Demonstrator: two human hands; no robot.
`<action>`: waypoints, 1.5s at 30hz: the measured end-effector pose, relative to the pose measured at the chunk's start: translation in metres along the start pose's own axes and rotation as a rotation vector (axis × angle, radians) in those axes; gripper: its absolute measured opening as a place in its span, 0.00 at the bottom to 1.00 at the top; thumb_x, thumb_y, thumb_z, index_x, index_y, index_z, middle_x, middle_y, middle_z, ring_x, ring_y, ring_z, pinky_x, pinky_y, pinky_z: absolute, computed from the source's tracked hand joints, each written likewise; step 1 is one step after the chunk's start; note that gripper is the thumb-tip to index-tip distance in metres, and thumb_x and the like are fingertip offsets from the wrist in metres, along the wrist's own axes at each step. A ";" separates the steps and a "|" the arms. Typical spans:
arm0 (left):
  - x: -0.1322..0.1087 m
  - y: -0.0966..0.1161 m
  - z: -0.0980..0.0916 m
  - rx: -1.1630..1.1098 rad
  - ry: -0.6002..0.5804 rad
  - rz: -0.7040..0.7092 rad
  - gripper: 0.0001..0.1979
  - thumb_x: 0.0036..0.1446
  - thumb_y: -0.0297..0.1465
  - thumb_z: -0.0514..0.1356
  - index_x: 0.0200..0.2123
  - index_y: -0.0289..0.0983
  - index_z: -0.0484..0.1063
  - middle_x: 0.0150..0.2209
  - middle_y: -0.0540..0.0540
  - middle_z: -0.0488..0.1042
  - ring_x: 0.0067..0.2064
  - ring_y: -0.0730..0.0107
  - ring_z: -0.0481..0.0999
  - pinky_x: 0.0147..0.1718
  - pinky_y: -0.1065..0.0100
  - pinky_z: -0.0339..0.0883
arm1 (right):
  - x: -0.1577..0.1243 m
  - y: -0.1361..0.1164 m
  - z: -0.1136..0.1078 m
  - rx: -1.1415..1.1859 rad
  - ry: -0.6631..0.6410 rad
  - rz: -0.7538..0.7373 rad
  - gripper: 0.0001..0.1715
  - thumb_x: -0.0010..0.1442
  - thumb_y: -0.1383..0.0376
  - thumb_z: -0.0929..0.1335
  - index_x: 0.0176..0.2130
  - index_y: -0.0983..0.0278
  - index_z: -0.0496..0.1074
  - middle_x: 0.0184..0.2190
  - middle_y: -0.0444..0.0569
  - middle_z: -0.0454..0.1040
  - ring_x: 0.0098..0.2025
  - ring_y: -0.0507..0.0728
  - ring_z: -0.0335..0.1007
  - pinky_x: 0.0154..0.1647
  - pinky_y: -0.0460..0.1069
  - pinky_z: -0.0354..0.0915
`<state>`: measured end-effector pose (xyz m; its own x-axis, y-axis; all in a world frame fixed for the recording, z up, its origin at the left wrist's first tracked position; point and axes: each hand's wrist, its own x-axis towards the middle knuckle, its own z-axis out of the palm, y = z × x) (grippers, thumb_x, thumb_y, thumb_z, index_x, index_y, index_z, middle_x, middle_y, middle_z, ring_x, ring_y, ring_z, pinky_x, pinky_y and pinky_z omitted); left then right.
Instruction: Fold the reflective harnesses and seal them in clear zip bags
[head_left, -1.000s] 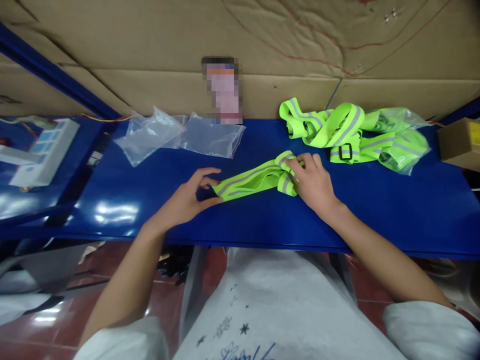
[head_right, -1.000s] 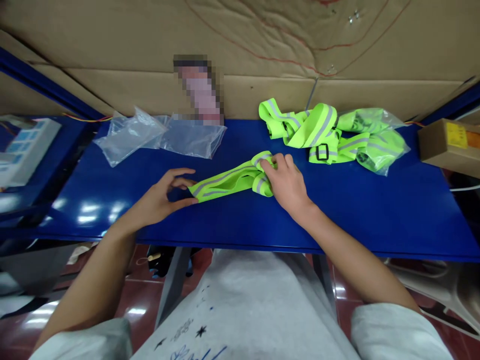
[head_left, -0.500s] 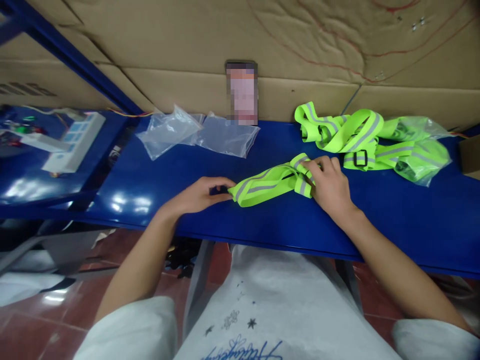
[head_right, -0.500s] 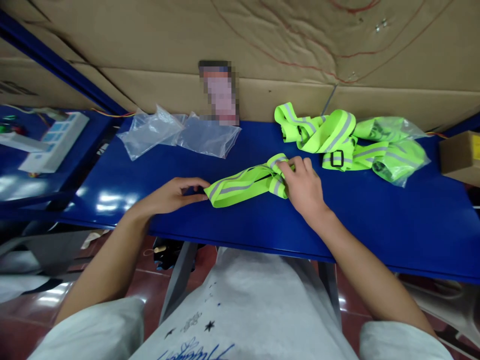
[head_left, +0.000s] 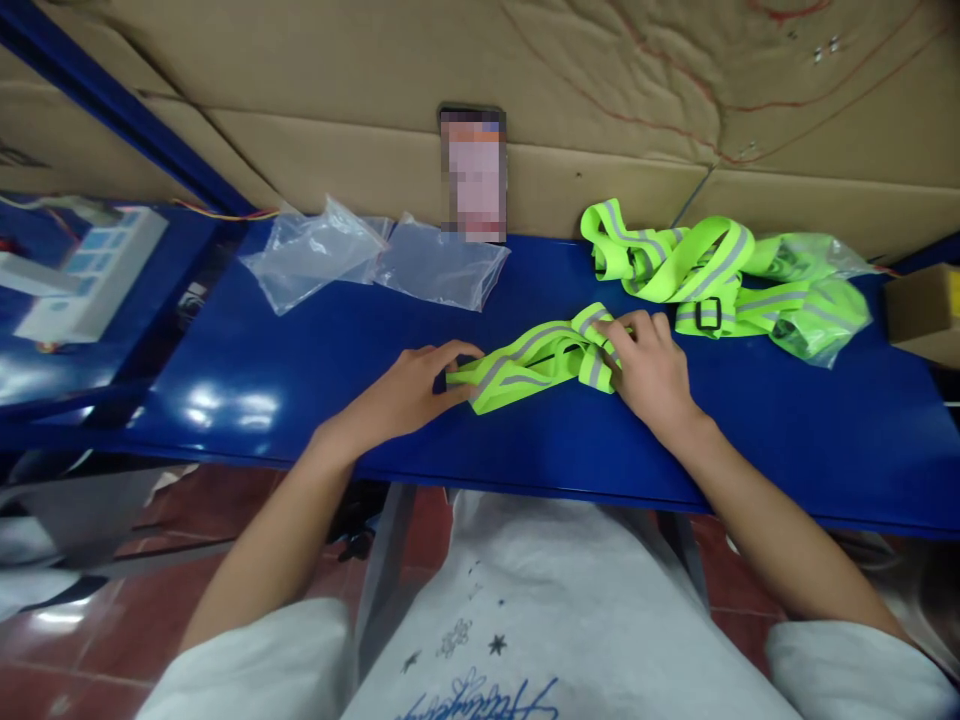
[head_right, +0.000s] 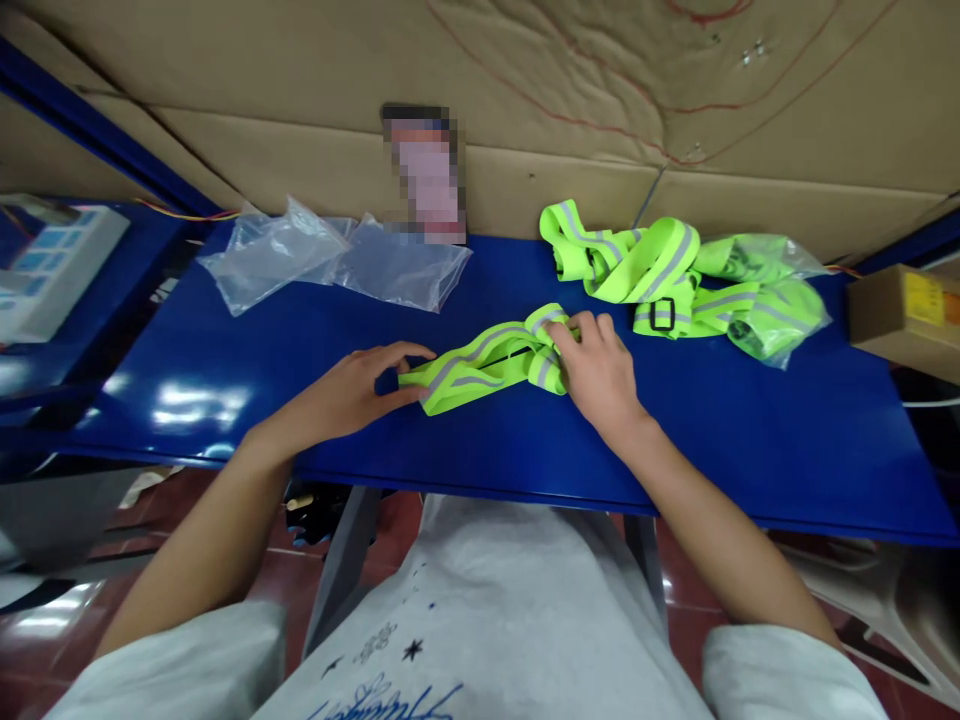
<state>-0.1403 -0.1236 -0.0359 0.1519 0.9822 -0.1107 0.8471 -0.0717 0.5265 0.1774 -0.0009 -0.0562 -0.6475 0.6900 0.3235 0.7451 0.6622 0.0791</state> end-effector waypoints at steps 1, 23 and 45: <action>-0.001 0.003 0.001 0.003 -0.014 0.002 0.23 0.69 0.46 0.58 0.63 0.46 0.68 0.54 0.46 0.78 0.53 0.58 0.78 0.57 0.56 0.64 | 0.000 0.000 0.000 0.006 -0.007 0.004 0.26 0.65 0.75 0.66 0.60 0.58 0.72 0.48 0.55 0.72 0.49 0.64 0.60 0.35 0.53 0.60; -0.005 0.044 0.046 0.484 0.271 0.233 0.23 0.65 0.21 0.51 0.61 0.30 0.73 0.71 0.34 0.64 0.73 0.44 0.61 0.73 0.39 0.51 | -0.002 0.001 0.002 -0.032 0.026 -0.001 0.23 0.70 0.72 0.63 0.59 0.55 0.72 0.50 0.53 0.72 0.49 0.63 0.58 0.40 0.53 0.57; 0.031 0.063 0.049 0.754 0.510 0.324 0.09 0.70 0.27 0.55 0.38 0.35 0.75 0.31 0.44 0.76 0.34 0.56 0.75 0.37 0.57 0.62 | -0.002 0.001 0.004 -0.016 0.044 -0.032 0.22 0.69 0.72 0.64 0.58 0.56 0.73 0.48 0.54 0.71 0.47 0.63 0.57 0.39 0.53 0.56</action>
<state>-0.0568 -0.1059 -0.0474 0.3466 0.8400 0.4174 0.9344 -0.2704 -0.2318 0.1787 -0.0003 -0.0606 -0.6635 0.6552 0.3613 0.7272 0.6784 0.1052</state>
